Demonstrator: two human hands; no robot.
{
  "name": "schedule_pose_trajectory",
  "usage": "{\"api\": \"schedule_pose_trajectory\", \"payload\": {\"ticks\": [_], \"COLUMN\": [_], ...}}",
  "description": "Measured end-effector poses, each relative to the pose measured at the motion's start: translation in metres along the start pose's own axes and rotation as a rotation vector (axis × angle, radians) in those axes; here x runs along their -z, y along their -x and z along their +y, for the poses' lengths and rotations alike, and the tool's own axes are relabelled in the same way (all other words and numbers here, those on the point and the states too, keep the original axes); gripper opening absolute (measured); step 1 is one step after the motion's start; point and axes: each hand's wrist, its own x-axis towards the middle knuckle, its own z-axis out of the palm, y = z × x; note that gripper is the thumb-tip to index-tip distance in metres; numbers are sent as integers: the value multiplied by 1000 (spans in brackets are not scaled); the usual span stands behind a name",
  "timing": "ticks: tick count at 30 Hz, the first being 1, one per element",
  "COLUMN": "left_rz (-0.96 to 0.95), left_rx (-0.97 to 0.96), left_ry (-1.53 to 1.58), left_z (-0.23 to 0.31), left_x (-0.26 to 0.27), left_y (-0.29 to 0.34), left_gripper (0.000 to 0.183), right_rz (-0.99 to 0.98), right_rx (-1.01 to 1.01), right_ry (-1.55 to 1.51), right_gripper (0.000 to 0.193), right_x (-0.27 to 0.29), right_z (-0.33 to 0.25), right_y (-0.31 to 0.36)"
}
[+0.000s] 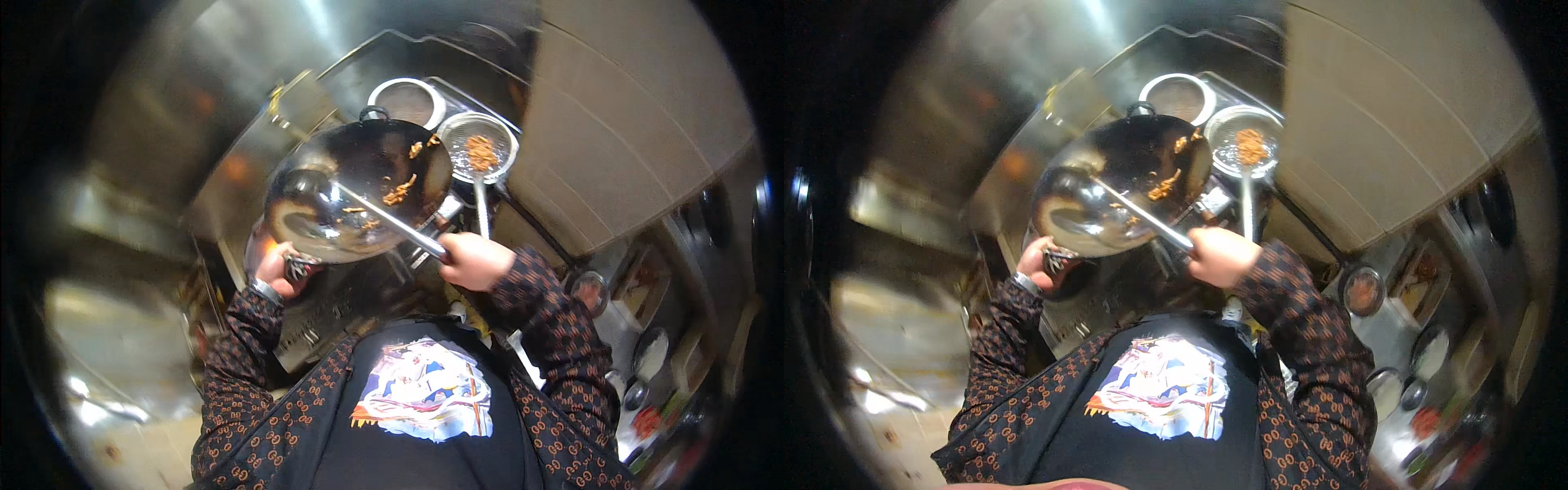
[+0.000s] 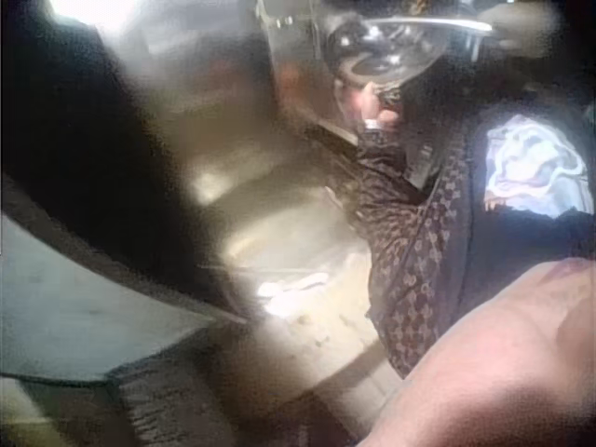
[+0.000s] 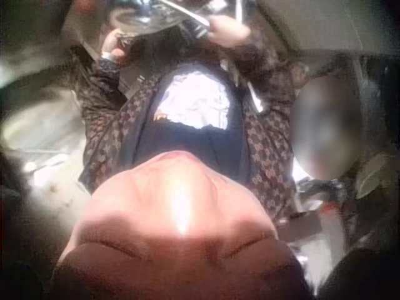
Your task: The person stir-fries ingredients in a wok over a high flame. They add a red paste and a white powder from containers, then incorporate sliced green vegetables from a strainer, continuously tossing and stirring the mixture with a ladle.
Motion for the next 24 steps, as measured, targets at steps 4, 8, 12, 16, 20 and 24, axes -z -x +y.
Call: {"api": "schedule_pose_trajectory", "payload": {"ticks": [4, 8, 12, 16, 20, 24], "left_rz": [-77, 21, 173, 170, 98, 223], "left_rx": [-121, -171, -248, -327, -333, -366], "left_ry": [52, 26, -54, 73, 278, 157], "left_z": [-70, -144, -182, -212, -256, -290], "left_x": [36, 43, 54, 76, 88, 79], "left_y": [4, -10, -23, -30, -51, -79], "left_gripper": [21, 25, 17, 16, 13, 16], "right_rz": [-46, 112, 146, -119, -282, -144], "right_rx": [-131, -169, -187, -255, -224, -131], "right_ry": [-177, 145, 405, 216, 231, 463], "right_gripper": [27, 30, 26, 29, 35, 28], "right_x": [9, -14, -49, -65, -62, -60], "right_z": [18, 59, 81, 72, 64, 82], "right_y": [37, 36, 27, 32, 29, 5]}}
